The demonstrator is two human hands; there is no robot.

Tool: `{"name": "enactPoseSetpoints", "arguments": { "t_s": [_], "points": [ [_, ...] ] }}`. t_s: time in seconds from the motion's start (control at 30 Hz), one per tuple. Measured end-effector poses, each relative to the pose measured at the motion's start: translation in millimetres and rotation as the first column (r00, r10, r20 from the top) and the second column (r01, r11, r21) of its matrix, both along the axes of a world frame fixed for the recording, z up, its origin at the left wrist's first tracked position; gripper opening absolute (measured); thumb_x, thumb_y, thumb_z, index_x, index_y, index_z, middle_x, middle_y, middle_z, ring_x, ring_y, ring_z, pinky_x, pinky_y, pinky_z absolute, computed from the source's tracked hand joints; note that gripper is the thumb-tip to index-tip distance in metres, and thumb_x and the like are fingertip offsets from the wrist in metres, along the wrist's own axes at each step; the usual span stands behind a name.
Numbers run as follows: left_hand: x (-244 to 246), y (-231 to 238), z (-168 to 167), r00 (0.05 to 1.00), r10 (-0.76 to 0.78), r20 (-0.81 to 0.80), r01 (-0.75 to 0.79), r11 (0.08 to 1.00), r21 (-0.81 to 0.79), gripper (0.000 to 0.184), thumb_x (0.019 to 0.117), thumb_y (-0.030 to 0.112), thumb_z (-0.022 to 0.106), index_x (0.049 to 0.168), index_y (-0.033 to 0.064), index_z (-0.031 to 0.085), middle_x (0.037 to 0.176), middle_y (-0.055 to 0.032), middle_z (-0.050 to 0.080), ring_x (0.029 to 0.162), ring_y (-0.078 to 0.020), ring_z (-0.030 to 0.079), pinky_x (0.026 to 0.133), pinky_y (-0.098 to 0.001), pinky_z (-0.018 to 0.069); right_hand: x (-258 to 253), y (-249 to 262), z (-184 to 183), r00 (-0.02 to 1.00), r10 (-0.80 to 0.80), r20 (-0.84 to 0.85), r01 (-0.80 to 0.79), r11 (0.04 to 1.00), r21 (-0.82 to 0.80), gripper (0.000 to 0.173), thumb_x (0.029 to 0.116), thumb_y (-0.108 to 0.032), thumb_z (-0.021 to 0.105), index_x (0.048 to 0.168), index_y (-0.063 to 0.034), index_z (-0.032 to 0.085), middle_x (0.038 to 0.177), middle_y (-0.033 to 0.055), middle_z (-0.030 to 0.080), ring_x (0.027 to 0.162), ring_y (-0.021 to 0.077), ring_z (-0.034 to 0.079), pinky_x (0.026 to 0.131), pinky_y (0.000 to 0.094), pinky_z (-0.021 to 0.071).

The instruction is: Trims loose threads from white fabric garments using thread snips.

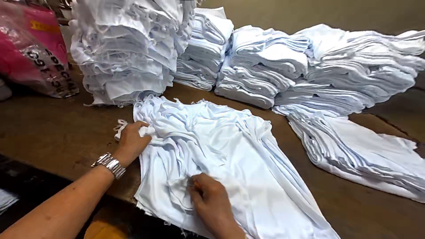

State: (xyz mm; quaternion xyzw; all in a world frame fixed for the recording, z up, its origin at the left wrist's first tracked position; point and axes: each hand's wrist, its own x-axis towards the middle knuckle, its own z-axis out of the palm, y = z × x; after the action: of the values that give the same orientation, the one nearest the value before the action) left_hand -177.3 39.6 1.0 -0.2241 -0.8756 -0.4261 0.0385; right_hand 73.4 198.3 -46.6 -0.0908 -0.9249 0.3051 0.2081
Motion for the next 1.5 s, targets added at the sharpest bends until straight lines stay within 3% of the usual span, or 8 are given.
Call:
{"name": "enactPoseSetpoints", "arguments": {
  "t_s": [0.2, 0.33, 0.47, 0.67, 0.8, 1.03, 1.3, 1.5],
  "points": [
    [-8.2, -90.3, 34.8, 0.948, 0.300, -0.110, -0.313, 0.941, -0.128, 0.024, 0.0942, 0.003, 0.065, 0.116, -0.0073, 0.067, 0.115, -0.0332, 0.064, 0.108, -0.0519, 0.061, 0.092, -0.0723, 0.0461, 39.7, -28.6, 5.0, 0.818, 0.557, -0.145, -0.574, 0.770, -0.278, 0.016, 0.0990, -0.008, 0.061, 0.107, -0.0038, 0.074, 0.096, 0.0078, 0.075, 0.086, 0.0163, 0.072, 0.077, 0.0387, 0.0606],
    [74.4, -81.3, 41.9, 0.998, -0.041, -0.047, 0.043, 0.998, 0.037, 0.023, 0.0963, 0.016, 0.071, 0.114, 0.0023, 0.066, 0.103, -0.0150, 0.069, 0.083, -0.0268, 0.069, 0.073, -0.0470, 0.0589, 32.9, 49.7, 28.8, 0.987, -0.008, -0.160, -0.047, 0.942, -0.333, 0.011, 0.0935, -0.016, 0.068, 0.097, -0.0079, 0.075, 0.072, -0.0027, 0.068, 0.059, 0.0062, 0.061, 0.054, 0.0269, 0.0539],
    [124.8, -15.7, -8.1, 0.959, -0.270, 0.084, 0.275, 0.959, -0.060, 0.070, 0.0782, 0.051, 0.085, 0.136, 0.0216, 0.060, 0.124, -0.0025, 0.062, 0.087, -0.0152, 0.067, 0.068, -0.0386, 0.0603, 13.0, 106.6, 34.8, 0.896, -0.424, 0.132, 0.441, 0.886, -0.146, 0.046, 0.0780, -0.050, 0.084, 0.085, -0.0092, 0.065, 0.070, 0.0065, 0.058, 0.065, 0.0256, 0.057, 0.062, 0.0542, 0.0476],
    [120.4, -10.3, -16.4, 0.871, -0.488, -0.053, 0.479, 0.869, -0.127, 0.024, 0.0850, 0.013, 0.063, 0.101, 0.0231, 0.077, 0.090, 0.0059, 0.065, 0.084, -0.0082, 0.063, 0.072, -0.0327, 0.0564, -5.9, 88.5, 32.4, 0.830, -0.521, 0.199, 0.552, 0.819, -0.160, 0.060, 0.0691, -0.038, 0.094, 0.109, -0.0058, 0.064, 0.080, 0.0110, 0.066, 0.074, 0.0320, 0.064, 0.068, 0.0606, 0.0528],
    [108.2, -79.0, -19.5, 0.837, -0.514, 0.187, 0.512, 0.857, 0.061, 0.013, 0.0860, 0.022, 0.072, 0.097, 0.0185, 0.076, 0.088, 0.0032, 0.069, 0.064, -0.0089, 0.065, 0.053, -0.0281, 0.0576, -18.1, 74.7, 30.2, 0.926, -0.373, 0.056, 0.363, 0.838, -0.407, 0.041, 0.0755, -0.004, 0.081, 0.113, -0.0015, 0.064, 0.077, 0.0114, 0.060, 0.064, 0.0256, 0.056, 0.057, 0.0482, 0.0498],
    [96.6, -98.0, 8.1, 0.881, -0.344, 0.326, 0.211, 0.900, 0.381, 0.012, 0.0942, 0.012, 0.065, 0.102, 0.0052, 0.072, 0.086, -0.0110, 0.074, 0.066, -0.0216, 0.071, 0.056, -0.0339, 0.0610, 24.8, -35.3, 30.9, 0.841, 0.532, -0.099, -0.541, 0.822, -0.176, 0.014, 0.0961, -0.016, 0.065, 0.104, -0.0077, 0.073, 0.093, 0.0067, 0.066, 0.080, 0.0156, 0.064, 0.067, 0.0346, 0.0556],
    [58.1, -2.1, 12.1, 0.955, -0.137, 0.262, 0.095, 0.981, 0.167, 0.089, 0.0867, 0.035, 0.083, 0.154, 0.0086, 0.032, 0.130, -0.0255, 0.058, 0.096, -0.0396, 0.067, 0.080, -0.0599, 0.0570, 74.1, 85.6, 46.1, 0.972, -0.220, -0.085, 0.179, 0.924, -0.339, 0.028, 0.1024, -0.020, 0.050, 0.119, -0.0138, 0.072, 0.067, -0.0005, 0.059, 0.053, 0.0114, 0.052, 0.047, 0.0296, 0.0444],
    [37.5, -2.4, -25.6, 0.964, -0.256, -0.066, 0.246, 0.960, -0.138, 0.060, 0.0832, 0.008, 0.082, 0.139, 0.0094, 0.060, 0.129, -0.0224, 0.062, 0.107, -0.0413, 0.064, 0.087, -0.0644, 0.0531, 134.6, 168.1, -7.7, 0.762, -0.647, 0.000, 0.644, 0.759, -0.089, 0.038, 0.0996, -0.025, 0.057, 0.131, -0.0055, 0.065, 0.081, 0.0070, 0.068, 0.065, 0.0181, 0.063, 0.063, 0.0437, 0.0555]
  ]
}}
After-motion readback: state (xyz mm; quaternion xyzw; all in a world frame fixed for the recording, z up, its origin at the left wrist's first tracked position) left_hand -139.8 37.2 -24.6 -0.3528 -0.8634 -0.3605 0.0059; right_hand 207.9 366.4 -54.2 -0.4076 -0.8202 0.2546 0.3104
